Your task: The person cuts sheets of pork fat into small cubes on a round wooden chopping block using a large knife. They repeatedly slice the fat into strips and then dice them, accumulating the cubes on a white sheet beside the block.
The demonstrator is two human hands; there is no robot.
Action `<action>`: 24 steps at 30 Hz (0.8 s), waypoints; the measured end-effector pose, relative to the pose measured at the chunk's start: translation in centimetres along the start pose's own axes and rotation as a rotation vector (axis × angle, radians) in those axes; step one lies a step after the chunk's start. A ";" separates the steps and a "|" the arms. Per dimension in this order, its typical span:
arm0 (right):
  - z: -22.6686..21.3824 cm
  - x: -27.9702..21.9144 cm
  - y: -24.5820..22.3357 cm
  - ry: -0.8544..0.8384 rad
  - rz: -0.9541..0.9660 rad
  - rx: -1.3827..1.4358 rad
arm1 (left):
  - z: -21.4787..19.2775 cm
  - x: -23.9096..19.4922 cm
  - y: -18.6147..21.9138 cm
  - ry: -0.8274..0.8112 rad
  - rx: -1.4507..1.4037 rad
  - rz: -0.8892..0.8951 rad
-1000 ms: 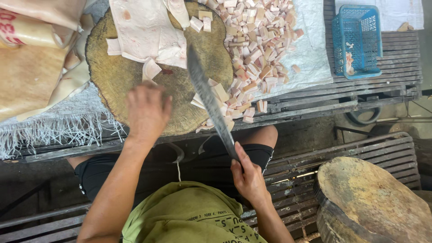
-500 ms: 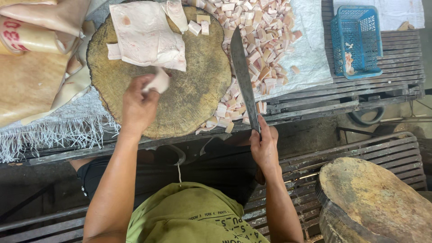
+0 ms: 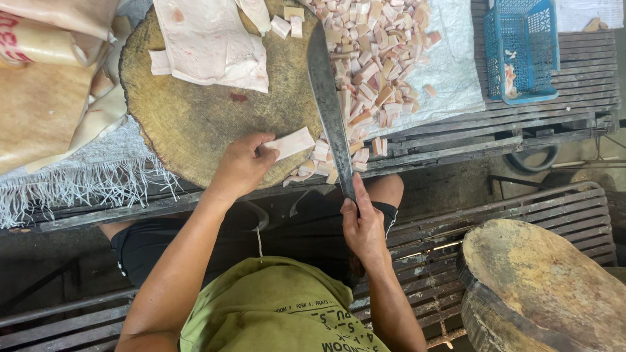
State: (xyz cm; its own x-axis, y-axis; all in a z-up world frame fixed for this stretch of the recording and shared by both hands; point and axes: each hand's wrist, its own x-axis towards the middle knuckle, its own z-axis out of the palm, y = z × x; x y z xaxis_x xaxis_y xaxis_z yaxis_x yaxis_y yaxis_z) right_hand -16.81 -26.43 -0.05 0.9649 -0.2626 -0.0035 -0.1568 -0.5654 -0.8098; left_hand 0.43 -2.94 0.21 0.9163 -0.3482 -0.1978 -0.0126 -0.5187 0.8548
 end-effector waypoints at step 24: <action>0.0 -2.0 -1.5 0.163 -0.351 -0.054 | -0.3 -0.3 0.6 0.093 0.150 0.041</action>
State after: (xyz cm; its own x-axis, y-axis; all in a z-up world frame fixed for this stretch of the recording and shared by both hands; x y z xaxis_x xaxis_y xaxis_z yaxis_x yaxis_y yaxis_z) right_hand -18.49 -25.06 1.19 0.9163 -0.1648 0.3651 0.1616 -0.6819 -0.7134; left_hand 0.29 -2.94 0.86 0.9468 -0.3014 -0.1126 -0.1042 -0.6184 0.7789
